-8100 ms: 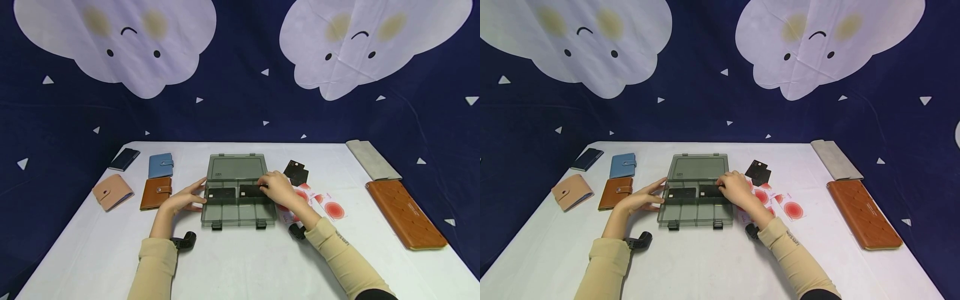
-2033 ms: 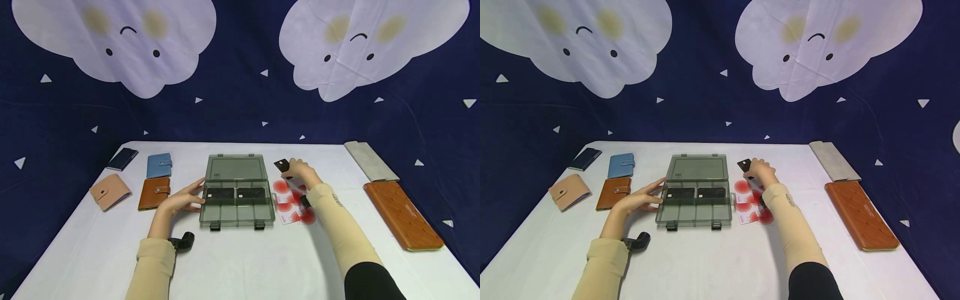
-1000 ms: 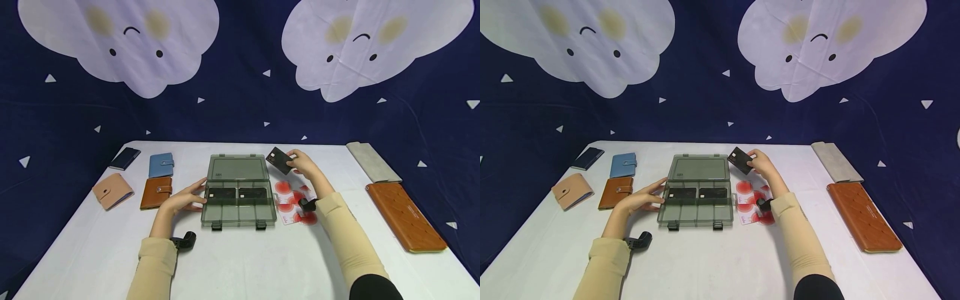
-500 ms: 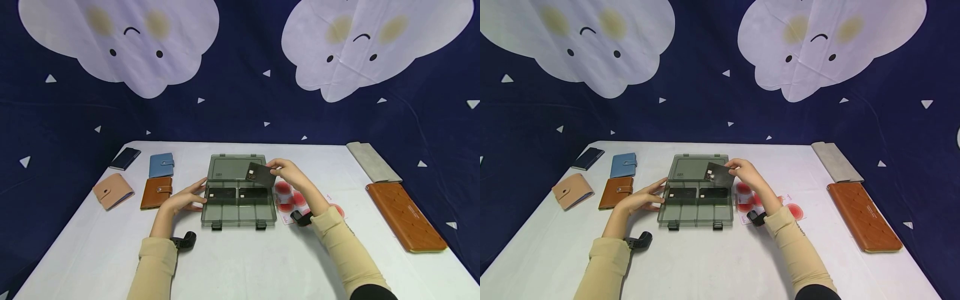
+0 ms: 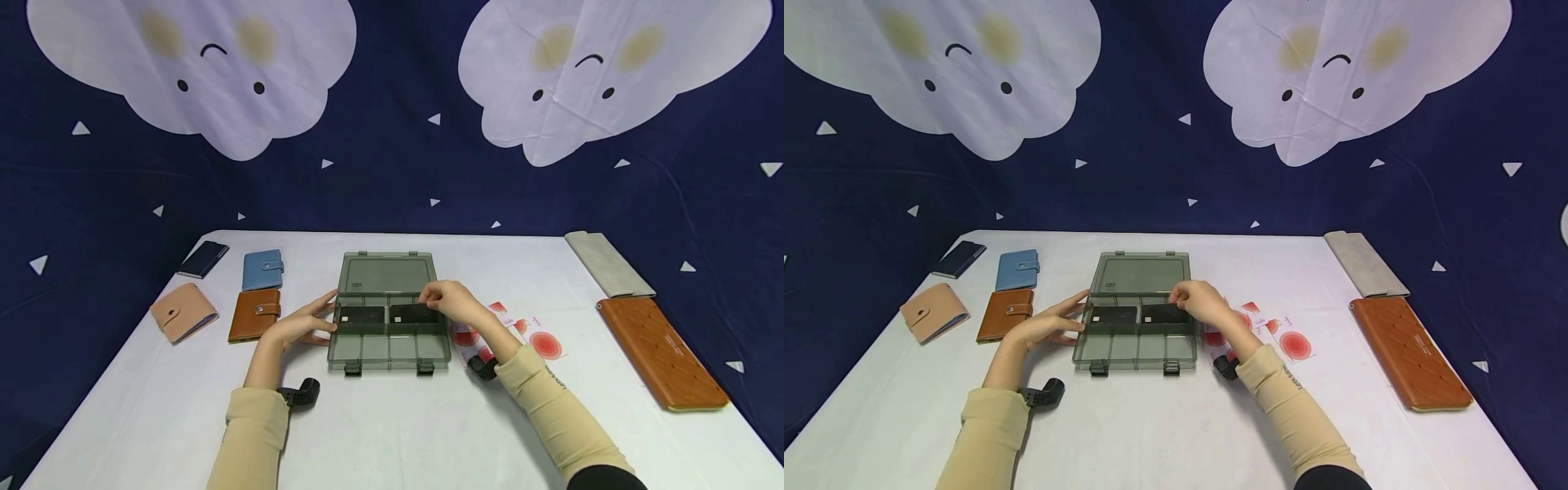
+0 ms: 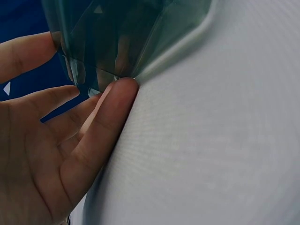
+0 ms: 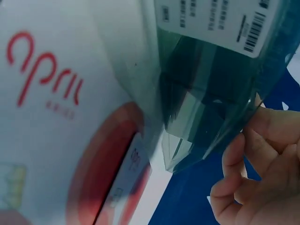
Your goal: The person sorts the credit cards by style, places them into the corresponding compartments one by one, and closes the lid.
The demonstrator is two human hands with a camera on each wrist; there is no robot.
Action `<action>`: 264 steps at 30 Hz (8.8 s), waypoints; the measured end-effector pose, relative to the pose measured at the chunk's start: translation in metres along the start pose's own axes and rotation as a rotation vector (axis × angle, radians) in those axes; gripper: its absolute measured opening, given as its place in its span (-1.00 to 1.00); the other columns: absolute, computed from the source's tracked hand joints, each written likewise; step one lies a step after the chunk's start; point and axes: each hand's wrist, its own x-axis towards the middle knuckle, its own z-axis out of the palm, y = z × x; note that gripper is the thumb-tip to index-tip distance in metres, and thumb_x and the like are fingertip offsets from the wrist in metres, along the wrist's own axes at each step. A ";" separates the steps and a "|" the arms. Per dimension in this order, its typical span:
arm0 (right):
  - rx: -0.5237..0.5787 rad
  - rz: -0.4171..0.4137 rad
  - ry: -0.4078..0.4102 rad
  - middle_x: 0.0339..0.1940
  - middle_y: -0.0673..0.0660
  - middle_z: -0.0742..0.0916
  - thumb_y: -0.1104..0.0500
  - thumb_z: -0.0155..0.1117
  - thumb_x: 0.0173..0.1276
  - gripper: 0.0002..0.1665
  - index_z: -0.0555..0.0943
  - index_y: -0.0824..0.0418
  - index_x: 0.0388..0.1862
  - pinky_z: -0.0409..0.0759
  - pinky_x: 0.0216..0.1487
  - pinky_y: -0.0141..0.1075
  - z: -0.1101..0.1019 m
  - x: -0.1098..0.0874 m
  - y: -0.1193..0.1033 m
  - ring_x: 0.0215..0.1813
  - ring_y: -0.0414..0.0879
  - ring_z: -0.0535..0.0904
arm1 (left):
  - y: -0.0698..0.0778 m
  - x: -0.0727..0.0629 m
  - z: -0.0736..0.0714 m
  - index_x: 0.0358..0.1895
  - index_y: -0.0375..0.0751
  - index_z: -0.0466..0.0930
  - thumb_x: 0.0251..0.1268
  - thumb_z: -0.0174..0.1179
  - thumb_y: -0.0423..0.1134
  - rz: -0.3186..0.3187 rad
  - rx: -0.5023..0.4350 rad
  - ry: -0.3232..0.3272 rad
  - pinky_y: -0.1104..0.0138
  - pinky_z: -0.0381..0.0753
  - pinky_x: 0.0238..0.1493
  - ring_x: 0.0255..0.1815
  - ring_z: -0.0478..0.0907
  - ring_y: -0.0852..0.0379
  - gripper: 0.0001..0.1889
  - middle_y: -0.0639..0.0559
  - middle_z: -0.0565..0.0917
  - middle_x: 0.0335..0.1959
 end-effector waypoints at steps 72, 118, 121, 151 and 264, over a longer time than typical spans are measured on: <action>0.297 0.324 0.339 -0.35 0.16 0.58 0.33 0.14 0.23 -0.61 0.45 0.48 0.03 0.46 -0.40 -0.33 -0.052 -0.037 0.035 -0.43 -0.18 0.39 | -0.003 0.003 -0.001 0.49 0.00 -0.27 0.16 0.11 -0.41 -0.015 -0.008 0.006 0.11 0.59 -0.03 0.28 0.23 -0.33 -0.08 -0.30 -0.17 0.46; 0.300 0.077 0.060 -0.60 0.09 0.67 0.33 0.22 0.24 -0.88 0.55 0.30 -0.23 0.62 -0.56 -0.38 0.061 -0.023 -0.061 -0.60 -0.18 0.58 | 0.001 0.001 -0.001 0.49 -0.05 -0.26 0.15 0.09 -0.41 0.008 0.004 -0.004 0.06 0.58 -0.02 0.11 0.43 -0.16 -0.10 -0.34 -0.10 0.45; 0.295 0.085 0.011 -0.55 0.13 0.68 0.37 0.17 0.27 -0.87 0.56 0.33 -0.20 0.62 -0.54 -0.37 0.063 -0.023 -0.061 -0.57 -0.16 0.59 | 0.001 0.001 -0.001 0.49 -0.05 -0.26 0.16 0.09 -0.41 0.006 0.004 -0.005 0.06 0.57 -0.01 0.17 0.38 -0.24 -0.10 -0.33 -0.12 0.45; 0.086 -0.016 0.039 -0.31 0.10 0.72 0.27 0.18 0.28 -0.75 0.61 0.26 -0.06 0.59 -0.17 -0.22 0.008 -0.044 -0.031 -0.22 -0.07 0.61 | -0.002 0.001 -0.001 0.49 -0.03 -0.27 0.16 0.09 -0.39 -0.003 0.010 0.004 0.06 0.57 0.00 0.28 0.22 -0.33 -0.10 -0.33 -0.13 0.45; -0.091 -0.156 0.070 -0.32 0.13 0.68 0.38 0.27 0.14 -0.68 0.62 0.29 -0.08 0.54 -0.24 -0.24 -0.016 -0.054 0.003 -0.26 -0.09 0.55 | 0.000 0.000 -0.002 0.49 -0.06 -0.27 0.17 0.09 -0.40 0.009 -0.002 -0.005 0.07 0.55 0.03 0.24 0.30 -0.31 -0.11 -0.31 -0.15 0.46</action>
